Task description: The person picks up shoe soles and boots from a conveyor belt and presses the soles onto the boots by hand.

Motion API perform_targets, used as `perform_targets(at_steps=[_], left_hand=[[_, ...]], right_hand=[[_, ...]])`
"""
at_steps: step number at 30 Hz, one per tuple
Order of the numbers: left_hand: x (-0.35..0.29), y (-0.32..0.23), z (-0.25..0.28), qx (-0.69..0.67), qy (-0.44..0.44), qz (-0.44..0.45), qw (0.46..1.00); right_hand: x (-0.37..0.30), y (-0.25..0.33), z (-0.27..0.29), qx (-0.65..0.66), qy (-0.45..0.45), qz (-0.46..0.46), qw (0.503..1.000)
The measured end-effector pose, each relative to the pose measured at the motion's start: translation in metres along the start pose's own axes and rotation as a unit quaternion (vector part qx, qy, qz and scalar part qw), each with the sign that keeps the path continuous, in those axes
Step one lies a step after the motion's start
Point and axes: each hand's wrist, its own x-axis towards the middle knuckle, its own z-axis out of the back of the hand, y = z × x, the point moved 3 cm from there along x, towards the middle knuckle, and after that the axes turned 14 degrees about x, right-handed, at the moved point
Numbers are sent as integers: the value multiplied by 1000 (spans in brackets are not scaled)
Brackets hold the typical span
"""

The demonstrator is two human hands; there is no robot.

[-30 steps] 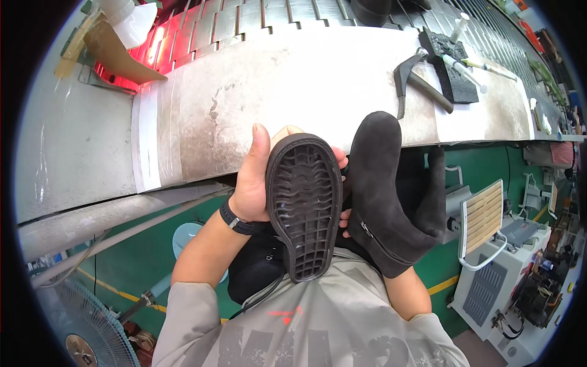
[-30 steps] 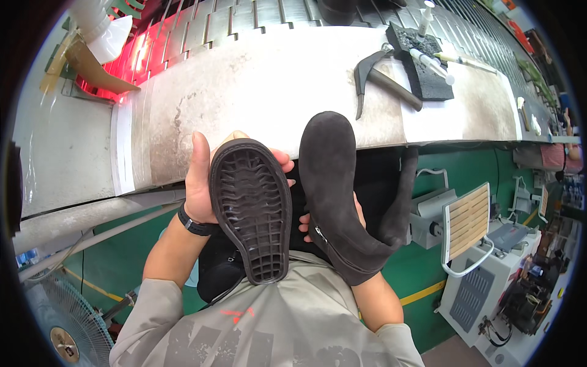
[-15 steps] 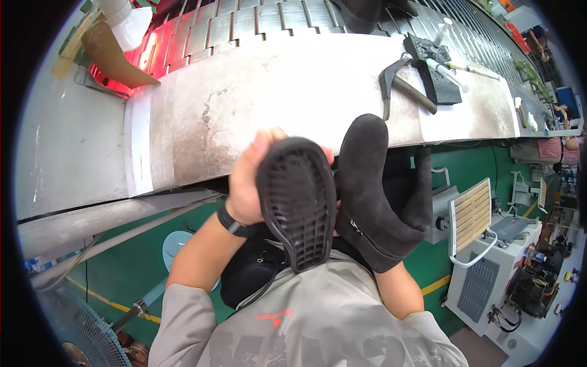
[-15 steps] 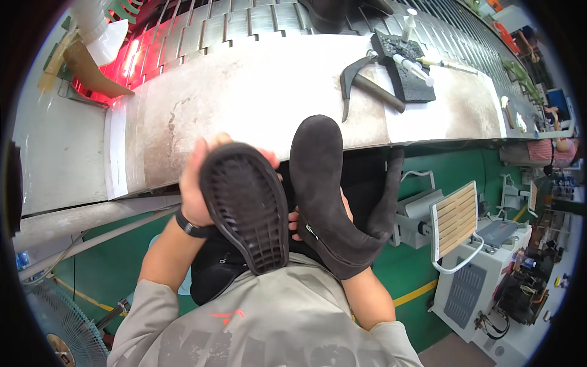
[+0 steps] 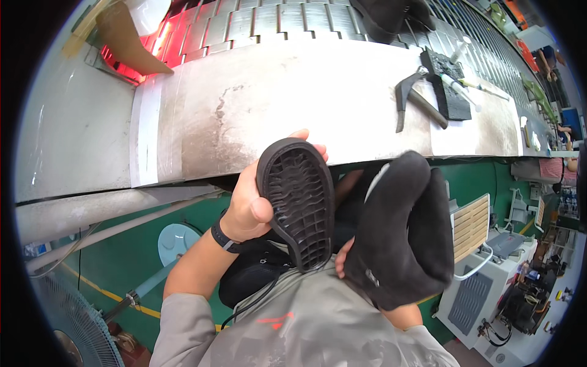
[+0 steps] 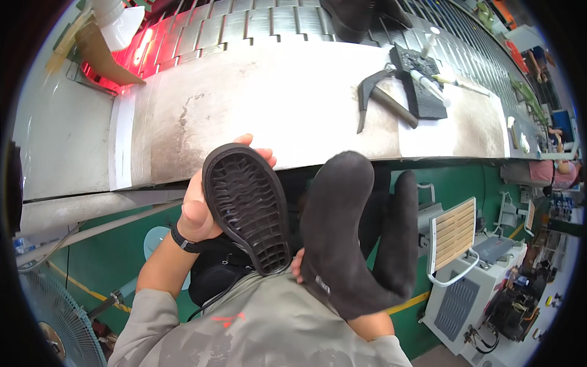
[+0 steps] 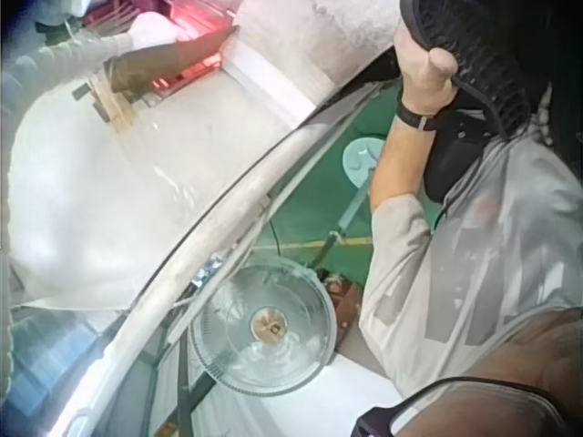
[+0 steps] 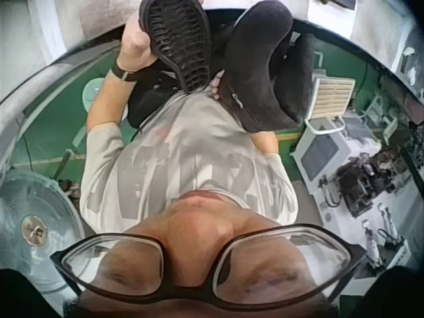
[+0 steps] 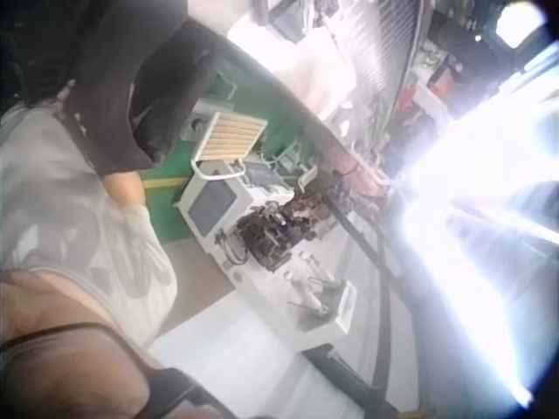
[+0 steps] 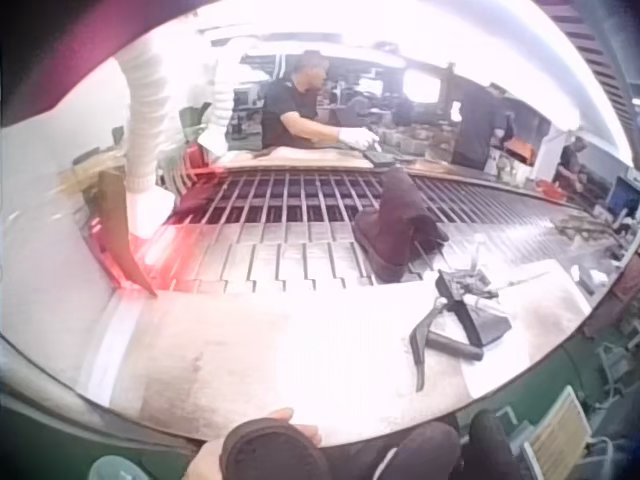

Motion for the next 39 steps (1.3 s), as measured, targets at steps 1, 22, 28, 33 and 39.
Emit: perform_targets(at_steps=[1, 22, 28, 33, 39], left_hand=[[2, -4, -3, 0, 0, 1, 1000], [8, -32, -31, 92, 178, -121, 972], [7, -33, -30, 107, 172, -122, 972], [7, -31, -29, 126, 172, -142, 967], [8, -30, -30, 120, 165, -144, 968]], right_hand=[[-5, -7, -4, 36, 27, -37, 998], [31, -37, -16, -66, 30, 67, 995], [31, -35, -17, -76, 22, 74, 994], [31, -35, -19, -85, 16, 79, 993], [29, -35, -20, -91, 12, 83, 992]])
